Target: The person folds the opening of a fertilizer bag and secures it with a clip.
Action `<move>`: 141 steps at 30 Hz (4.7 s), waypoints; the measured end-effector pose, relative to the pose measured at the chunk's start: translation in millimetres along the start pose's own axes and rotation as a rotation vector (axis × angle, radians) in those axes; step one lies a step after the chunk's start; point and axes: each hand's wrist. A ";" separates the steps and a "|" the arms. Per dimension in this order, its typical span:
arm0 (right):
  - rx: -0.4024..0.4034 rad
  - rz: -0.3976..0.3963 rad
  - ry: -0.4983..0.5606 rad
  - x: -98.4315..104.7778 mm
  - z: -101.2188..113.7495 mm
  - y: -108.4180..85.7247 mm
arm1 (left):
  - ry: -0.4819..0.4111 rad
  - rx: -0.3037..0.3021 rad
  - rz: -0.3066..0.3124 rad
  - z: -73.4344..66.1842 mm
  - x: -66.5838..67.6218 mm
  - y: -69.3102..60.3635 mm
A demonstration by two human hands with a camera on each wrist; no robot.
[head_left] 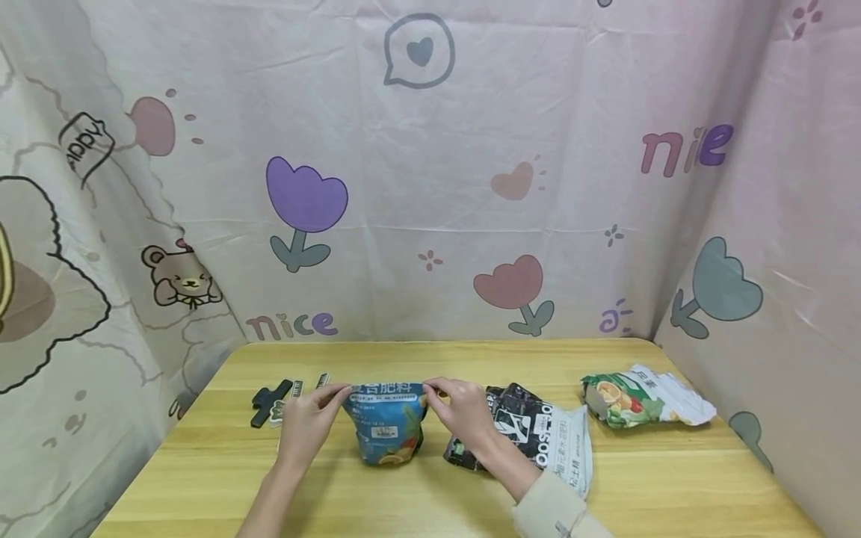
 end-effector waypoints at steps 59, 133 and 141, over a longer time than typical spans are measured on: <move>0.069 0.067 -0.064 -24.4 27.5 23.6 | 0.226 -0.286 0.081 -24.1 -27.4 14.5; -0.003 0.071 0.014 -1.7 2.8 4.5 | 0.101 -0.019 0.048 -10.8 -6.9 1.8; 0.008 0.024 -0.013 -3.4 4.3 4.7 | 0.089 -0.011 0.017 -12.3 -7.7 0.7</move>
Point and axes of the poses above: each hand's wrist, its own y-axis towards the middle knuckle, its own x-axis out of the back of the hand, z = x × y, and after that the axes turned 4 degrees about -z, right-handed
